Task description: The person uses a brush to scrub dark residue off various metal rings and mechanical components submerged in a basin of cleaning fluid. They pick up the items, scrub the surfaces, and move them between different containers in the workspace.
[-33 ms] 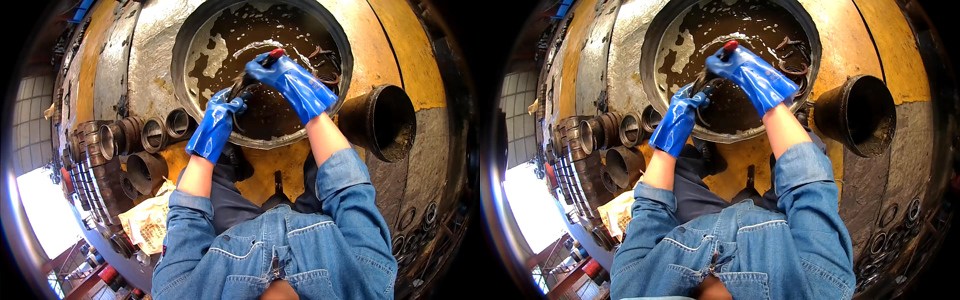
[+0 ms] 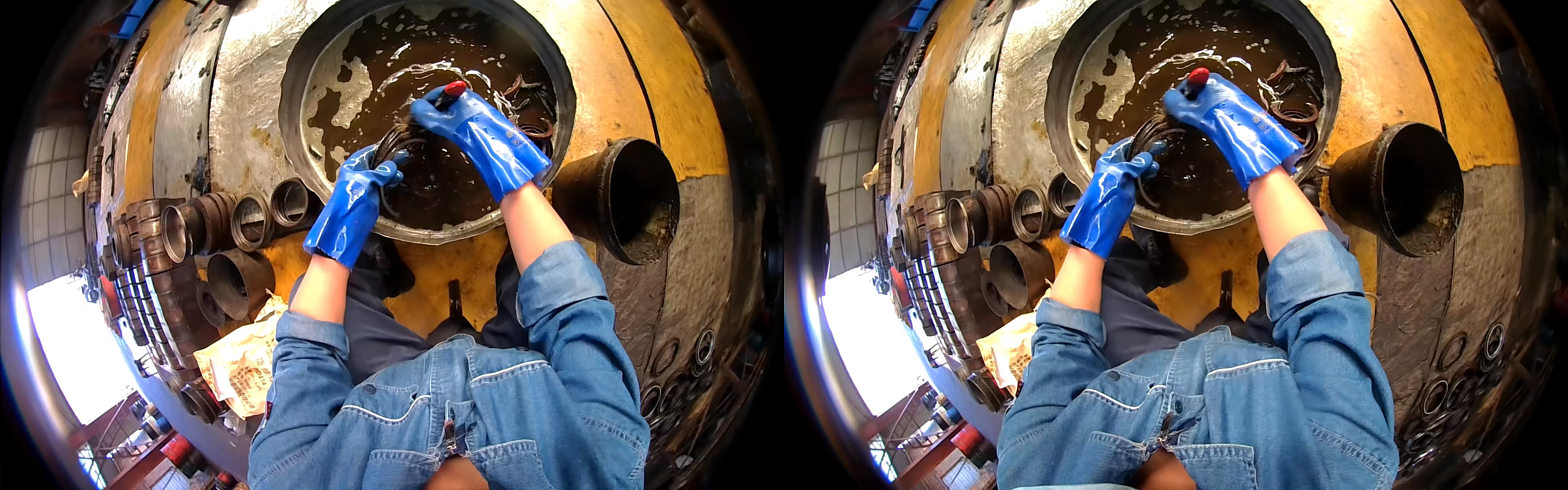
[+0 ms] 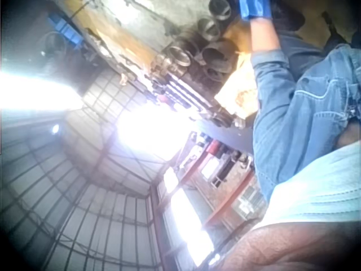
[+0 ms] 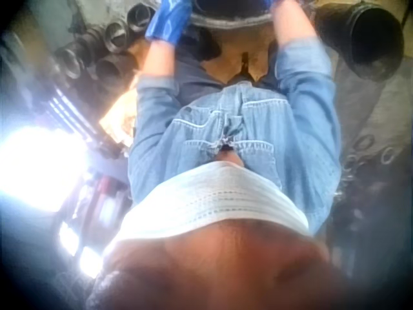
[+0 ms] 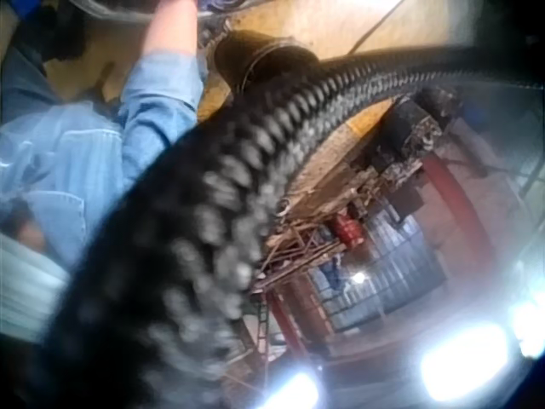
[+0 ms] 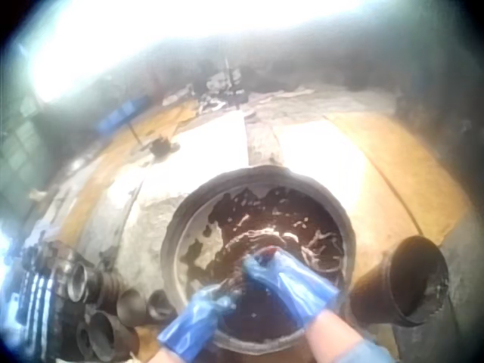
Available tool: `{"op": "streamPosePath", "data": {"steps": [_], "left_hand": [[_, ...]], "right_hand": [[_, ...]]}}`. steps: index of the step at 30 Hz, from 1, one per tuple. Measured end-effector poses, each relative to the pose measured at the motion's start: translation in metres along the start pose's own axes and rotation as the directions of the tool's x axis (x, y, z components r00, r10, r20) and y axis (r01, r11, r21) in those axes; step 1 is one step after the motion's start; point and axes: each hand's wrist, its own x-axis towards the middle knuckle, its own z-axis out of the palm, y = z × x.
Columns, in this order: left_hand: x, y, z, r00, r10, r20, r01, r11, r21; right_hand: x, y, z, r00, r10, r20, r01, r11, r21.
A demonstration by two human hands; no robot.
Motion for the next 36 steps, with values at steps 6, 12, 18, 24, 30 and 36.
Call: {"op": "streamPosePath", "data": {"steps": [6,12,18,24,30,36], "left_hand": [[0.003,-0.007,-0.019,0.999,0.040,0.001,-0.040,0.996,-0.076],[0.002,-0.004,-0.013,0.998,0.047,0.039,-0.048,0.998,0.027],[0.003,0.010,0.002,0.993,-0.083,0.087,0.075,0.993,0.088],[0.006,0.020,0.024,0.970,-0.229,0.084,0.201,0.946,0.255],[0.016,-0.003,0.022,0.990,0.104,0.100,-0.108,0.994,0.030],[0.018,-0.004,0.002,0.986,-0.149,0.078,0.161,0.968,-0.193]], "right_hand": [[-0.034,-0.053,-0.004,0.977,-0.096,0.192,0.089,0.995,0.043],[-0.031,-0.055,0.000,0.975,0.061,0.215,-0.078,0.994,0.073],[-0.014,0.023,-0.005,0.945,0.326,-0.027,-0.326,0.945,-0.014],[-0.028,0.007,-0.019,0.938,0.324,-0.122,-0.342,0.923,-0.178],[-0.051,-0.006,-0.051,0.933,0.256,-0.251,-0.221,0.962,0.160],[-0.035,0.009,-0.057,0.943,0.273,-0.193,-0.276,0.961,0.012]]}}
